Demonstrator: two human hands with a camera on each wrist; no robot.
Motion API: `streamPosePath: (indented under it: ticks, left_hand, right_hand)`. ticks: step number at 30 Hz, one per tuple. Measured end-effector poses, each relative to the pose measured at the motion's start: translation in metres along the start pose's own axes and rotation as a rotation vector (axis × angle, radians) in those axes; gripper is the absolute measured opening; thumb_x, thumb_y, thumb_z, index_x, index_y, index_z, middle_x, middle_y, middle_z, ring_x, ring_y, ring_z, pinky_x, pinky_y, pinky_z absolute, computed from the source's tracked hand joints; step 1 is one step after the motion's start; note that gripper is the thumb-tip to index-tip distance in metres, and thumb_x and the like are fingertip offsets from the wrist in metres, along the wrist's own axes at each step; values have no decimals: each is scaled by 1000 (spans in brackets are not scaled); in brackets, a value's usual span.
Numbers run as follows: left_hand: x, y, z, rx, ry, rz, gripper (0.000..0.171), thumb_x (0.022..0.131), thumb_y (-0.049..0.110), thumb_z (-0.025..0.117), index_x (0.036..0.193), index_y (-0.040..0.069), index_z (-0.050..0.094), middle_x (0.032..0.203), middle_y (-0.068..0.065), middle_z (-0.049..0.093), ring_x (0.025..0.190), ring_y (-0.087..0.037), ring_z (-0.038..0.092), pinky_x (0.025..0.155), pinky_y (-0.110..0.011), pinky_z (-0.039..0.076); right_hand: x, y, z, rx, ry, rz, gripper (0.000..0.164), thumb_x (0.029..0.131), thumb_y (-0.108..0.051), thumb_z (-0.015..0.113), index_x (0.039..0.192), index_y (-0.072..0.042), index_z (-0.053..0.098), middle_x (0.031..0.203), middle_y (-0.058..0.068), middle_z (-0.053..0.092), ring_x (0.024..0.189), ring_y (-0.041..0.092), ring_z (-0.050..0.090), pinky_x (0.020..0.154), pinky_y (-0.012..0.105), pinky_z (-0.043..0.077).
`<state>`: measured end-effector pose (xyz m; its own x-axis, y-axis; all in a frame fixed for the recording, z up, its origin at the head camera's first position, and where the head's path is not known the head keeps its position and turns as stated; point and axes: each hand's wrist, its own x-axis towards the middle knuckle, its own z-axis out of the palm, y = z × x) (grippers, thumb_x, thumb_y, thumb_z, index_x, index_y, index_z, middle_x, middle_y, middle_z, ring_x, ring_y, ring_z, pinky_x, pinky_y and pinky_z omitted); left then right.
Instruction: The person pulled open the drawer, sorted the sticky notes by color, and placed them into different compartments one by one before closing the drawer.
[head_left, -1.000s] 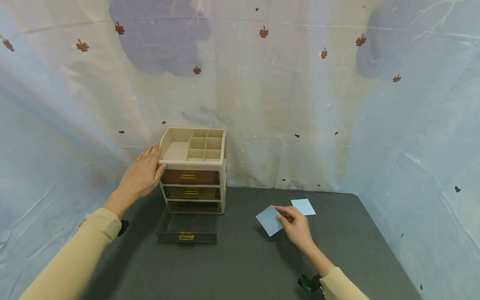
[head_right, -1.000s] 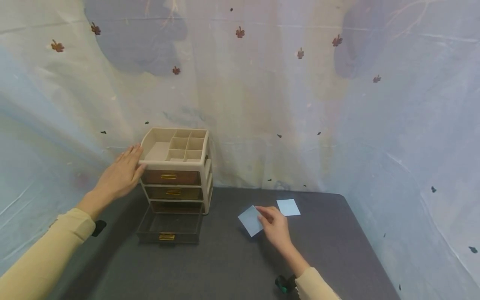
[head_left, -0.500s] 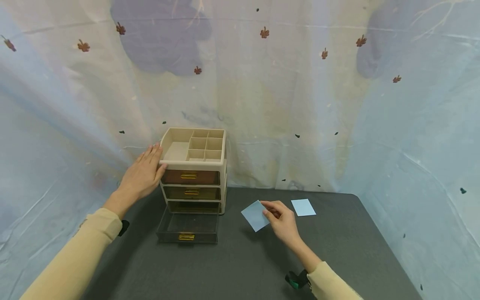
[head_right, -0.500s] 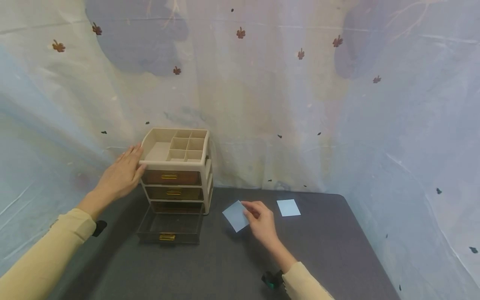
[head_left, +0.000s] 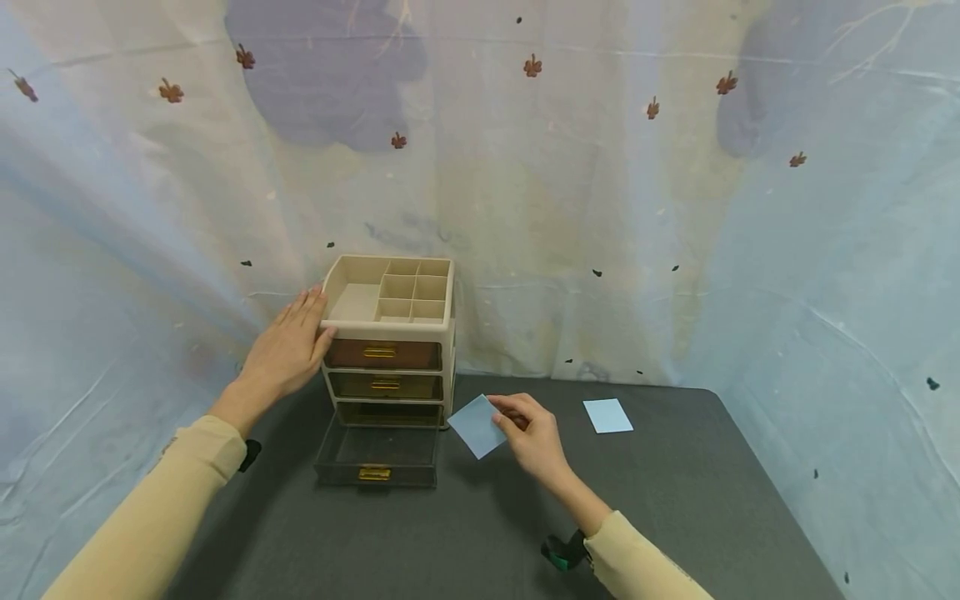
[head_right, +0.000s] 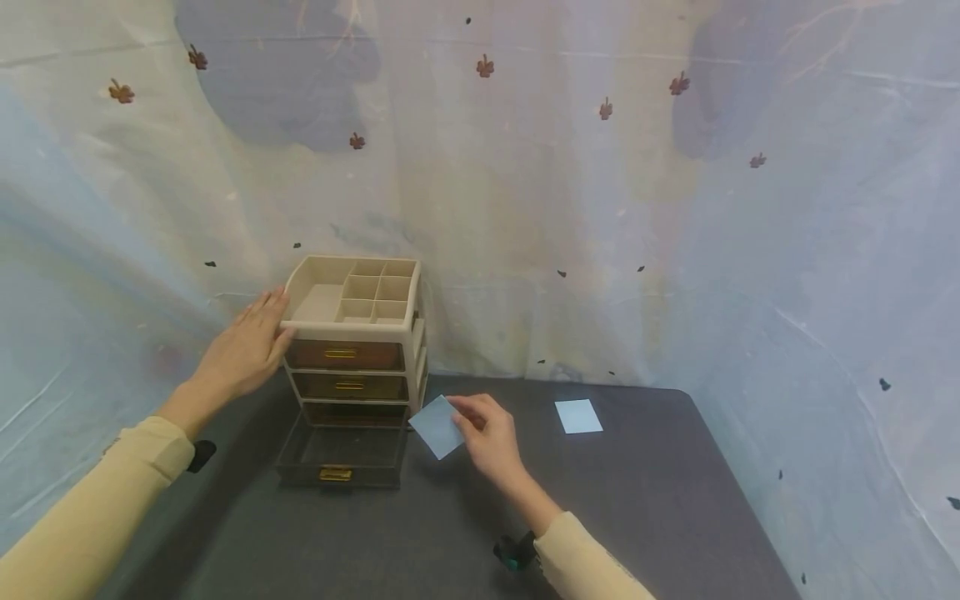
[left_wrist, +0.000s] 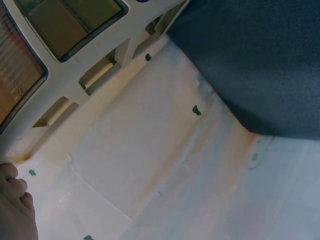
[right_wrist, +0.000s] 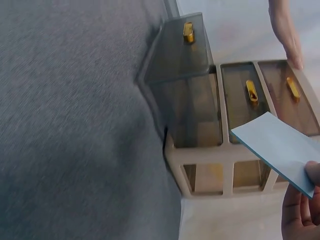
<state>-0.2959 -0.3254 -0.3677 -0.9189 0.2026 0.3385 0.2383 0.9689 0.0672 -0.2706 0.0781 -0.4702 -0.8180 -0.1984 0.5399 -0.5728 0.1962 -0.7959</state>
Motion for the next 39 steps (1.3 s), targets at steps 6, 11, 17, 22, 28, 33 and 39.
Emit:
streamPosePath:
  ticks: [6, 11, 17, 22, 28, 33, 39]
  left_hand:
    - [0, 0, 1, 6, 10, -1, 72, 114, 44, 26, 166, -2, 7, 172, -25, 9, 158, -45, 12, 129, -57, 12]
    - [0, 0, 1, -1, 10, 1, 72, 114, 44, 26, 165, -3, 9, 172, -24, 8, 158, -45, 11, 130, -56, 10]
    - [0, 0, 0, -5, 1, -1, 72, 115, 44, 26, 165, -4, 10, 172, -24, 7, 158, -45, 11, 130, -57, 9]
    - [0, 0, -1, -7, 3, -1, 72, 115, 44, 26, 165, -4, 9, 173, -23, 5, 158, -45, 11, 129, -57, 10]
    - [1, 0, 0, -1, 12, 1, 72, 114, 44, 26, 165, -4, 10, 172, -24, 9, 158, -45, 12, 129, -58, 13]
    - [1, -1, 0, -3, 18, 8, 72, 114, 44, 27, 165, -4, 11, 172, -24, 10, 157, -45, 13, 129, -58, 13]
    - [0, -2, 1, -10, 15, 5, 72, 114, 45, 25, 165, -3, 9, 172, -24, 10, 158, -44, 11, 130, -57, 11]
  right_hand:
    - [6, -8, 14, 8, -30, 8, 28, 93, 4, 75, 118, -8, 79, 104, 7, 72, 90, 22, 72, 74, 23, 61]
    - [10, -14, 27, 18, -59, 13, 27, 94, 3, 74, 118, -7, 79, 105, 7, 72, 90, 20, 72, 75, 22, 61]
    - [15, -18, 44, 32, -93, -46, 27, 94, 4, 73, 120, -3, 77, 106, 11, 71, 91, 23, 72, 77, 26, 63]
    - [19, -23, 58, 37, -128, -31, 28, 96, 2, 72, 122, -7, 78, 108, 9, 70, 93, 23, 71, 78, 26, 62]
    - [21, -26, 76, 30, -174, -46, 28, 97, 0, 71, 123, -8, 77, 109, 9, 70, 93, 23, 70, 77, 26, 62]
    - [23, -25, 92, 8, -214, -41, 26, 99, -2, 70, 123, -9, 77, 109, 8, 69, 93, 17, 69, 76, 23, 60]
    - [24, -27, 109, -1, -254, -23, 26, 100, -2, 69, 123, -9, 77, 109, 7, 69, 92, 13, 67, 77, 21, 60]
